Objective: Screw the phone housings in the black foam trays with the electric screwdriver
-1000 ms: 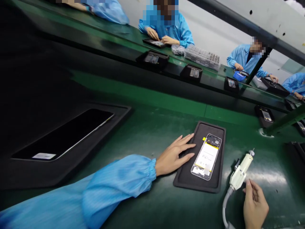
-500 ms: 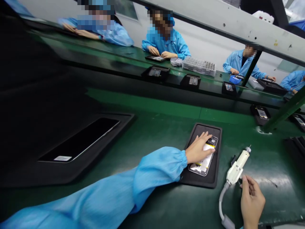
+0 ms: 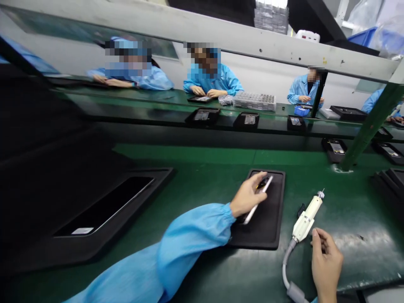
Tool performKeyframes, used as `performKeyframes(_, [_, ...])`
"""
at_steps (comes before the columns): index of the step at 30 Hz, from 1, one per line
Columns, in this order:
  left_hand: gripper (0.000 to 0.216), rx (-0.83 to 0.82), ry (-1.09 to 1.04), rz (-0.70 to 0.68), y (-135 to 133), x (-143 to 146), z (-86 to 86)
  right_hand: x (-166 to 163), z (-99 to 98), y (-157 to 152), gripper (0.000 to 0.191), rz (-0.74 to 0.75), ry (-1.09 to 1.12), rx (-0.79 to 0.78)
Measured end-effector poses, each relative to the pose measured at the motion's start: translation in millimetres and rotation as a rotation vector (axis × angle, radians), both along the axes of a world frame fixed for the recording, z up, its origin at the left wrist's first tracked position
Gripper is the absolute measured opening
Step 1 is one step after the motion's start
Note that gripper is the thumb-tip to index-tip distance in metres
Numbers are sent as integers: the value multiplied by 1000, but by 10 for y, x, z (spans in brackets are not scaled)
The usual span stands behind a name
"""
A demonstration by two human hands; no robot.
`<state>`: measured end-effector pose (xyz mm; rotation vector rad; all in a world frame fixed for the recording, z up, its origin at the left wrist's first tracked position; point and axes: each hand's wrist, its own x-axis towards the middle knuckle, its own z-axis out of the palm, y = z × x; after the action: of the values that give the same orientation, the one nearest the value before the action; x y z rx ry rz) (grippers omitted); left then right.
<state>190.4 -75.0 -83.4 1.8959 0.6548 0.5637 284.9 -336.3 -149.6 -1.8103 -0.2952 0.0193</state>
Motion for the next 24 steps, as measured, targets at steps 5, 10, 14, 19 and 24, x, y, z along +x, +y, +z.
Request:
performKeyframes(5, [75,-172,-129,58,281,-148,9,1,-11,19,52,32,19,13])
performKeyframes(10, [77,-203,-155,83,64,-75,-108,18,-33,-3,56,11,36,-23])
performKeyframes(14, [68,-6,-61,138,-4,-357,-68,21,-20,-14,60,4,41,-32])
performKeyframes(19, [67,292,480,43,-38,-957,-98,-124,209,104,60,-212,-143,-62])
performKeyframes(24, [45,352,399,22,-243,-1070,-229,-390,403,399,44,12,-606,-176])
